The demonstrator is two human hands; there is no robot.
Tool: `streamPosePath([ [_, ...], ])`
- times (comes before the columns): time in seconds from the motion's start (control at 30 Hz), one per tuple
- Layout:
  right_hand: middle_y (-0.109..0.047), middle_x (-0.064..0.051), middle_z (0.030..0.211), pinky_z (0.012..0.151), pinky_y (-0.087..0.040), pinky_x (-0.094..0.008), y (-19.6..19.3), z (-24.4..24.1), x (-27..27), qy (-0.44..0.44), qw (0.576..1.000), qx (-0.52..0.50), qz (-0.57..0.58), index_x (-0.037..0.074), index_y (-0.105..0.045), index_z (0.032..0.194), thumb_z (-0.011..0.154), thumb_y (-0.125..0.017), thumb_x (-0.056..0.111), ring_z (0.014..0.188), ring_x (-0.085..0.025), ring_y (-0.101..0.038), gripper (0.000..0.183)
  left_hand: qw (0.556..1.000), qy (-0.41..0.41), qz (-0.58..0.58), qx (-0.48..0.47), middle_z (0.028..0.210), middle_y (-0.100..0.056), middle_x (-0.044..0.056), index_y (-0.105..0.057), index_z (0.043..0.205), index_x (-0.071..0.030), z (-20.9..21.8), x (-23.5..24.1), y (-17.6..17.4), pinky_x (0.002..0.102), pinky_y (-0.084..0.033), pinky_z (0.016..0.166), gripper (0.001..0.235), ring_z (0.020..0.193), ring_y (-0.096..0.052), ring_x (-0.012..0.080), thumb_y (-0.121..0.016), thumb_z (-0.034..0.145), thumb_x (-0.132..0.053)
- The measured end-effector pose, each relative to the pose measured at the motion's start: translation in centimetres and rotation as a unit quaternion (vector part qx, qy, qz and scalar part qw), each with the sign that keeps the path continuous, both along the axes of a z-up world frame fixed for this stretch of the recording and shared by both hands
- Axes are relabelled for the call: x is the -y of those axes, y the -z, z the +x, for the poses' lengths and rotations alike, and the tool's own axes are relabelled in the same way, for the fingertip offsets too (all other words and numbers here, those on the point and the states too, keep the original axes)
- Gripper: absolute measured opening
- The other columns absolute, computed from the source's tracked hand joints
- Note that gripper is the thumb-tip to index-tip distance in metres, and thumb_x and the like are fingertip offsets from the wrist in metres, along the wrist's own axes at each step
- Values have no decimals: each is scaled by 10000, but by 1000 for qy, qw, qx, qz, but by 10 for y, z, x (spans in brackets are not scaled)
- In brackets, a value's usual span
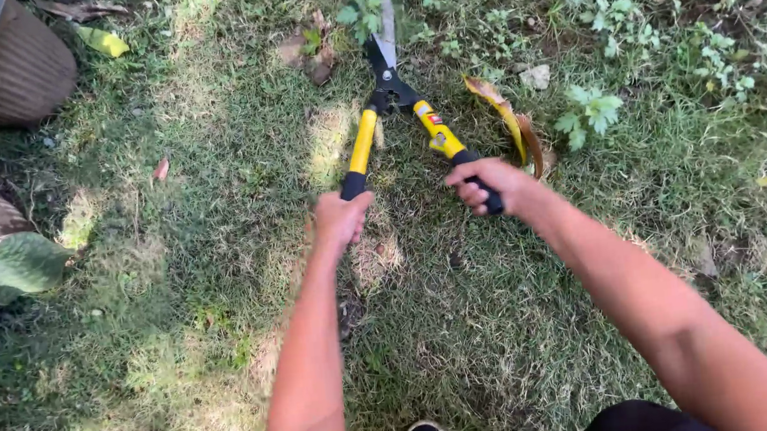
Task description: Operating and testing a pair of garden shears on a lawn area.
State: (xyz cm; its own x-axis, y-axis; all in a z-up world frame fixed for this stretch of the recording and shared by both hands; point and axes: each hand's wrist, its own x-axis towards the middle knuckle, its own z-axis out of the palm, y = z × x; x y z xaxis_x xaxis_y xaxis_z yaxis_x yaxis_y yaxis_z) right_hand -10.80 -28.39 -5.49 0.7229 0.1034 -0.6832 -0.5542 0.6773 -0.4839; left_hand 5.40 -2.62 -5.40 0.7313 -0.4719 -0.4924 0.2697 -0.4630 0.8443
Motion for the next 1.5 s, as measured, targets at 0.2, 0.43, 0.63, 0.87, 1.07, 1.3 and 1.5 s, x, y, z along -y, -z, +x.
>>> streamPosePath([
  [0.2, -455, 82, 511, 329, -366, -251, -4, 5, -16, 16, 998, -18, -50, 144, -464, 803, 876, -679, 130, 355, -45, -411, 227, 999, -47, -21, -16, 542, -580, 18, -588, 812, -34, -48, 29, 3, 306, -421, 312, 192, 366, -534, 117, -724, 877, -154],
  [0.43, -489, 32, 510, 282, -358, -269, -4, -53, 56, -80, 988, -30, -126, 71, -544, 745, 873, -708, 106, 329, -71, -430, 211, 999, 29, 21, 37, 553, -537, -6, -602, 823, -22, -32, -48, -19, 304, -367, 326, 232, 373, -474, 101, -722, 907, -202],
  [0.63, -486, 28, 501, 273, -360, -275, -14, -62, 37, -103, 983, -56, -140, 77, -570, 828, 844, -720, 102, 313, -84, -432, 153, 995, 15, 96, 36, 554, -553, -1, -635, 879, -57, -55, -72, -23, 296, -396, 334, 195, 380, -491, 95, -731, 883, -227],
  [0.87, -500, 36, 522, 290, -373, -266, 1, -53, 8, -90, 988, -46, -113, 63, -542, 857, 851, -744, 85, 341, -71, -452, 203, 998, -32, 49, -20, 560, -562, -1, -642, 927, -78, -68, -59, 8, 295, -381, 323, 185, 379, -485, 96, -729, 873, -232],
  [1.07, -517, 39, 523, 291, -387, -255, -19, -47, -23, -24, 991, -37, -128, 50, -579, 879, 841, -733, 93, 344, -56, -452, 164, 998, -45, 46, 5, 537, -568, -7, -657, 853, -23, -75, -36, 1, 286, -412, 333, 226, 373, -510, 95, -738, 884, -231],
  [1.3, -516, 27, 542, 304, -402, -274, -21, -30, -52, 24, 989, -51, -140, 61, -545, 870, 863, -705, 110, 354, -64, -442, 167, 994, -94, -52, -24, 519, -553, 13, -592, 788, -21, -101, 2, 32, 305, -419, 318, 246, 356, -518, 114, -721, 893, -203],
  [1.5, -499, 28, 526, 303, -422, -293, -28, -51, -22, -26, 990, -57, -124, 24, -605, 894, 849, -690, 116, 350, -68, -445, 133, 1000, 21, 1, -2, 518, -550, 20, -602, 817, -34, -68, -35, -10, 303, -394, 318, 193, 346, -488, 114, -694, 899, -183],
])
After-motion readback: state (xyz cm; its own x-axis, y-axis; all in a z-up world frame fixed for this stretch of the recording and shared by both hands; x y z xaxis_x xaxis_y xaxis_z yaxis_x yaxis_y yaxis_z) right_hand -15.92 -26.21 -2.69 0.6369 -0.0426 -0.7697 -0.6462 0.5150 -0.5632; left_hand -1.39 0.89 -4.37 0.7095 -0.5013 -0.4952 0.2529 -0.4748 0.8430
